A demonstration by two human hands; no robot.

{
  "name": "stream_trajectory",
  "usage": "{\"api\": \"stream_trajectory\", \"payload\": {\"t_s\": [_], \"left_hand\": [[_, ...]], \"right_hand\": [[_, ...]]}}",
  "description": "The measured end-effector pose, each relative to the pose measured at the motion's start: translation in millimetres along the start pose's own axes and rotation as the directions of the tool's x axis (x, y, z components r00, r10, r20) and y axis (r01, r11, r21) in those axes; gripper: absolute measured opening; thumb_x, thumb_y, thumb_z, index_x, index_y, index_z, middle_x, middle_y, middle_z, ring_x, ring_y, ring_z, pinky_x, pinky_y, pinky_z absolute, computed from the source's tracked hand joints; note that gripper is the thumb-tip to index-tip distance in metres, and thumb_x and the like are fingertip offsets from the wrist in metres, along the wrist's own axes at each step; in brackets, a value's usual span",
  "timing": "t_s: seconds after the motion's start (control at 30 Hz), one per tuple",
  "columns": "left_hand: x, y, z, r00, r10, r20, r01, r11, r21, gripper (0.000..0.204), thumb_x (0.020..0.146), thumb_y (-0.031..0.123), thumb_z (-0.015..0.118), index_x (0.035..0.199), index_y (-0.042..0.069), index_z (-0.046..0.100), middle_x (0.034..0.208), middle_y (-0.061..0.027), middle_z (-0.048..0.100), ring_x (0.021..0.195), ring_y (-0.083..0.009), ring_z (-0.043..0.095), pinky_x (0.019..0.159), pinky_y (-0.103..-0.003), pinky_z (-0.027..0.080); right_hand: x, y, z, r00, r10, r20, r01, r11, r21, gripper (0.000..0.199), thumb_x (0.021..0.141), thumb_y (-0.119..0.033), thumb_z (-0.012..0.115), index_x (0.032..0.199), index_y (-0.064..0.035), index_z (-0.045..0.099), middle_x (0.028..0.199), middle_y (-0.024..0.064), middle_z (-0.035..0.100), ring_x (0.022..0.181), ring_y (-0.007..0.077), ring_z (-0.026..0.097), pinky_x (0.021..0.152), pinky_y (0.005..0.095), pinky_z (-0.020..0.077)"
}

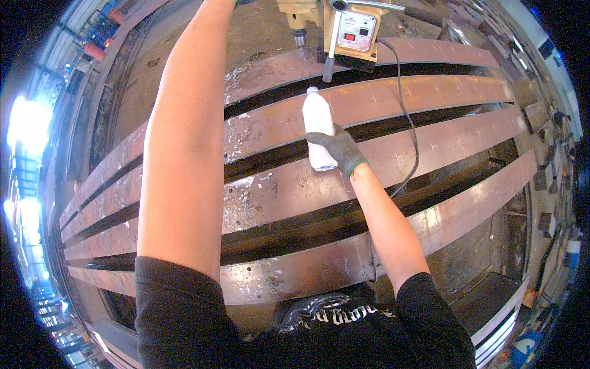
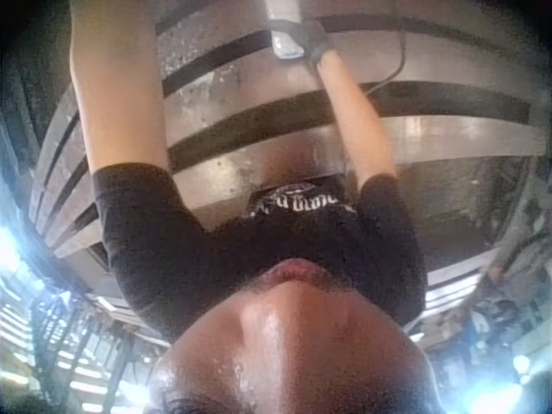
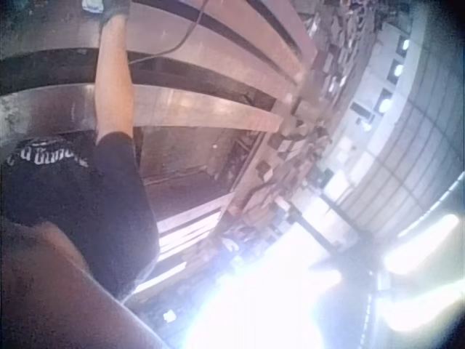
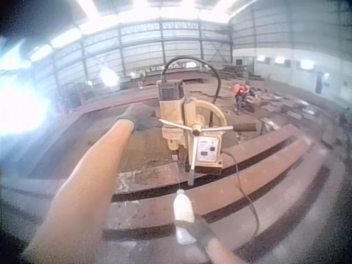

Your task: The person uses a handheld drill press to drill holes into long metal beams. They repeatedly position the drill, apply a liquid from a bottle, and operate the machine to create holes along the beams.

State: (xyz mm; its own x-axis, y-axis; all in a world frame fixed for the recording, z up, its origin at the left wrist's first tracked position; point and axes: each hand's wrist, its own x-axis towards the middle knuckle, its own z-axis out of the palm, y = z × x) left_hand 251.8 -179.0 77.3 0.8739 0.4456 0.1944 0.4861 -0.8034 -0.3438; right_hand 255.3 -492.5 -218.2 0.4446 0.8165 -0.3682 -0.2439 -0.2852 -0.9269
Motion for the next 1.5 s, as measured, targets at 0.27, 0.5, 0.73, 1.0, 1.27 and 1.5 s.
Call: {"api": "stream_trajectory", "payload": {"t_s": [0.27, 0.5, 0.73, 1.0, 1.27, 1.5], "left_hand": [[2, -3, -4, 1.000, 0.007, -0.021, -0.006, 1.000, 0.009, 0.064, 0.090, 0.064, 0.056, 0.106, 0.007, 0.080, 0.109, -0.0201, 0.075, 0.103, -0.0385, 0.071, 0.090, -0.048, 0.055], [0, -2, -3, 1.000, 0.000, -0.028, 0.000, 1.000, -0.010, 0.064, 0.090, 0.064, 0.058, 0.105, 0.006, 0.080, 0.108, -0.0204, 0.075, 0.103, -0.0387, 0.071, 0.091, -0.049, 0.054], [-5, -1, -4, 0.999, -0.033, -0.024, 0.032, 0.997, -0.066, 0.063, 0.090, 0.062, 0.058, 0.107, 0.006, 0.079, 0.110, -0.0211, 0.075, 0.105, -0.0383, 0.071, 0.093, -0.048, 0.053], [-4, 3, -4, 0.999, -0.045, -0.019, 0.044, 0.996, -0.076, 0.061, 0.090, 0.062, 0.059, 0.110, 0.007, 0.079, 0.112, -0.0200, 0.075, 0.107, -0.0391, 0.070, 0.094, -0.048, 0.054], [1, -7, 9, 0.997, -0.015, -0.077, 0.007, 0.995, -0.100, 0.064, 0.089, 0.066, 0.059, 0.113, 0.010, 0.078, 0.115, -0.0191, 0.074, 0.108, -0.0391, 0.070, 0.093, -0.048, 0.055], [1, -6, 10, 0.997, -0.011, -0.074, 0.001, 0.991, -0.137, 0.059, 0.088, 0.067, 0.059, 0.116, 0.018, 0.077, 0.116, -0.0175, 0.074, 0.107, -0.0387, 0.070, 0.092, -0.049, 0.055]], "right_hand": [[0, -11, -3, 1.000, 0.026, 0.013, -0.025, 1.000, -0.008, 0.059, 0.084, -0.028, 0.082, 0.129, 0.0048, 0.062, 0.109, 0.0145, 0.073, 0.090, 0.0223, 0.072, 0.078, 0.0369, 0.0597], [7, 1, -4, 0.998, 0.068, -0.005, -0.068, 0.994, 0.084, 0.058, 0.084, -0.024, 0.083, 0.129, 0.0061, 0.061, 0.108, 0.0139, 0.073, 0.088, 0.0218, 0.072, 0.076, 0.0373, 0.0598], [8, -1, -8, 1.000, 0.019, 0.005, -0.019, 1.000, 0.006, 0.056, 0.085, -0.022, 0.083, 0.128, 0.0059, 0.062, 0.108, 0.0128, 0.073, 0.087, 0.0207, 0.071, 0.076, 0.0365, 0.0594], [3, -8, -10, 1.000, 0.017, -0.015, -0.016, 1.000, 0.020, 0.058, 0.083, -0.023, 0.084, 0.128, 0.0057, 0.062, 0.111, 0.0136, 0.072, 0.093, 0.0202, 0.071, 0.079, 0.0362, 0.0593], [-5, -16, -14, 0.998, 0.054, 0.016, -0.053, 0.998, -0.042, 0.071, 0.081, -0.029, 0.085, 0.135, 0.0064, 0.056, 0.116, 0.0156, 0.071, 0.096, 0.0222, 0.071, 0.082, 0.0365, 0.0589], [-22, 6, -9, 0.862, -0.470, -0.188, 0.370, 0.839, -0.399, 0.087, 0.074, -0.037, 0.089, 0.142, -0.0008, 0.050, 0.128, 0.0191, 0.067, 0.117, 0.0317, 0.066, 0.097, 0.0418, 0.0541]]}}
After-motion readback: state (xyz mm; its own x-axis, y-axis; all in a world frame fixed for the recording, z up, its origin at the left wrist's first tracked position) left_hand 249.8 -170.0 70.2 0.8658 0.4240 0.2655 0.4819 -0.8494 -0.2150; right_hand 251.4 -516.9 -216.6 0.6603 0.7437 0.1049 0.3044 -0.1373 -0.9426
